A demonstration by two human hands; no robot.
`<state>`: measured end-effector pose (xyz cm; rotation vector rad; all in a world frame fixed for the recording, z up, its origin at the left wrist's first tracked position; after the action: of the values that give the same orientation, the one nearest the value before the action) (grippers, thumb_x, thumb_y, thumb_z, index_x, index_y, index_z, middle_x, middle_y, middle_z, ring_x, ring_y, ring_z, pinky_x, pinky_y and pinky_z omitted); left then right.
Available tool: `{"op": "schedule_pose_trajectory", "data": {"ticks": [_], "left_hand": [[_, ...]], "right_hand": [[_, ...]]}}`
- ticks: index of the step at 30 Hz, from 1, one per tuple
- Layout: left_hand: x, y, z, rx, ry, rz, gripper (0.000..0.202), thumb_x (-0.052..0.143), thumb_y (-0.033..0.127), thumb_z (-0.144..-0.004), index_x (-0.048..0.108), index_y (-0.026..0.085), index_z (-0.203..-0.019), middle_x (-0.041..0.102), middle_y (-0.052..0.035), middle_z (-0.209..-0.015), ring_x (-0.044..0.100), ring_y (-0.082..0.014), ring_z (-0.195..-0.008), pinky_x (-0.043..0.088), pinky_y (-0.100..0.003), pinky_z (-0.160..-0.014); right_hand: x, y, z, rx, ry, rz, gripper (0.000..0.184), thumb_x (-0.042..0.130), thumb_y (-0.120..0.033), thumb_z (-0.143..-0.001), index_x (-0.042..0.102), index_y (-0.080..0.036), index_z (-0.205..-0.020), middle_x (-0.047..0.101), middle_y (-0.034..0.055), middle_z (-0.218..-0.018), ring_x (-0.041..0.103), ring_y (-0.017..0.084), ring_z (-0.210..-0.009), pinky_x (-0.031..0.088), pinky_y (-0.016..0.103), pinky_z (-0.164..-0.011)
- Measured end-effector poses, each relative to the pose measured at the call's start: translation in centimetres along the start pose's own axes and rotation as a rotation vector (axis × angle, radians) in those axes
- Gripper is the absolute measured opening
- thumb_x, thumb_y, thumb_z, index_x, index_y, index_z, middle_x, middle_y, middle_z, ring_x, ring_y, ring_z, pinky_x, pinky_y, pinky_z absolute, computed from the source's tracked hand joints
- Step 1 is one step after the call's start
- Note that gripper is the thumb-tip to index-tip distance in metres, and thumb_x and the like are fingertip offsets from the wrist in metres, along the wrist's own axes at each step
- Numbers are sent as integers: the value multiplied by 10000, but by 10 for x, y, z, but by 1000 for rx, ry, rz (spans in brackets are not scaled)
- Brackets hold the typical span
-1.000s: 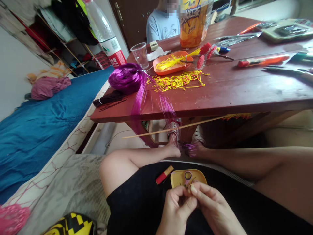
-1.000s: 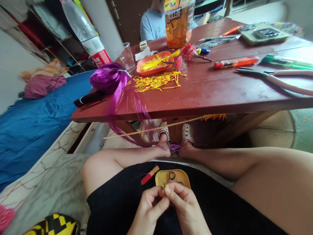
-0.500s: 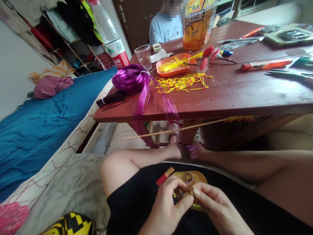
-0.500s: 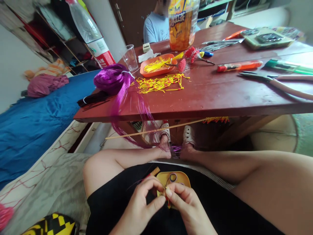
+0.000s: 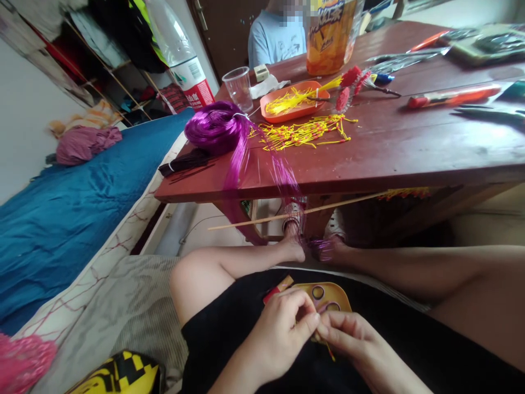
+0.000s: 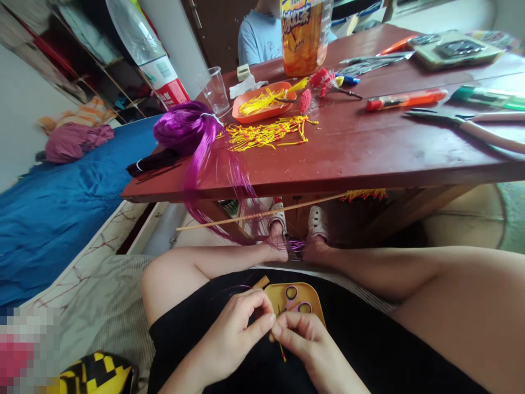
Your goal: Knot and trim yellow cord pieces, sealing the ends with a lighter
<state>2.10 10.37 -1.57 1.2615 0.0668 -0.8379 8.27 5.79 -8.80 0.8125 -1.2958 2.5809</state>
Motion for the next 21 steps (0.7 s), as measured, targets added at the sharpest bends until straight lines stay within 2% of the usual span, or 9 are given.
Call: {"op": "schedule_pose_trajectory", "data": {"ticks": [5, 8, 11, 16, 19, 21], "left_hand": [[4, -17, -1, -156, -3, -18, 155, 479, 185, -771, 496, 189, -617, 500, 35, -612, 454, -137, -608, 317, -231, -566], [7, -26, -1, -215, 64, -1, 177, 467, 177, -763, 446, 198, -588, 467, 35, -582, 447, -143, -599, 311, -237, -559], [7, -30, 0, -234, 149, 16, 204, 462, 172, -760, 406, 207, -567, 433, 35, -554, 437, -145, -568, 306, -245, -545], [11, -35, -1, -245, 201, 226, 210, 486, 204, -751, 406, 207, -557, 446, 39, -522, 458, -133, -511, 326, -226, -493], [13, -36, -1, -223, 212, 352, 194, 498, 242, -763, 436, 198, -584, 465, 36, -545, 471, -127, -543, 362, -215, -513], [11, -35, 0, -201, 233, 346, 189, 501, 247, -773, 454, 188, -600, 477, 30, -567, 467, -124, -561, 374, -214, -531]], "right_hand": [[-5, -28, 4, -191, 101, 503, 310, 599, -443, -746, 588, -179, -583, 518, 9, -602, 447, 164, -600, 345, 270, -571], [-4, -40, 8, -303, 161, 754, 246, 527, -373, -804, 616, -198, -655, 575, 53, -680, 519, 206, -639, 396, 303, -597], [-4, -46, 13, -404, 238, 894, 216, 490, -313, -820, 631, -218, -687, 590, 73, -721, 556, 223, -664, 429, 318, -605], [-3, -54, 19, -523, 310, 949, 202, 479, -288, -826, 606, -227, -680, 595, 75, -738, 569, 223, -675, 446, 321, -616], [-4, -50, 15, -426, 255, 869, 226, 444, -319, -850, 578, -214, -701, 583, 72, -734, 554, 212, -650, 432, 313, -585], [-4, -45, 12, -340, 198, 782, 261, 425, -355, -860, 559, -204, -694, 567, 65, -714, 542, 208, -642, 423, 311, -580]]}}
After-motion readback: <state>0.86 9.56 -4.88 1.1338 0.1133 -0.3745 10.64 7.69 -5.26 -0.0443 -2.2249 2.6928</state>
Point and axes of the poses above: each hand's wrist, its own z-axis away from the middle knuckle, its own x-axis out of the palm, y = z × x, the point moved 10 cm from there along -z, towards the middle knuckle
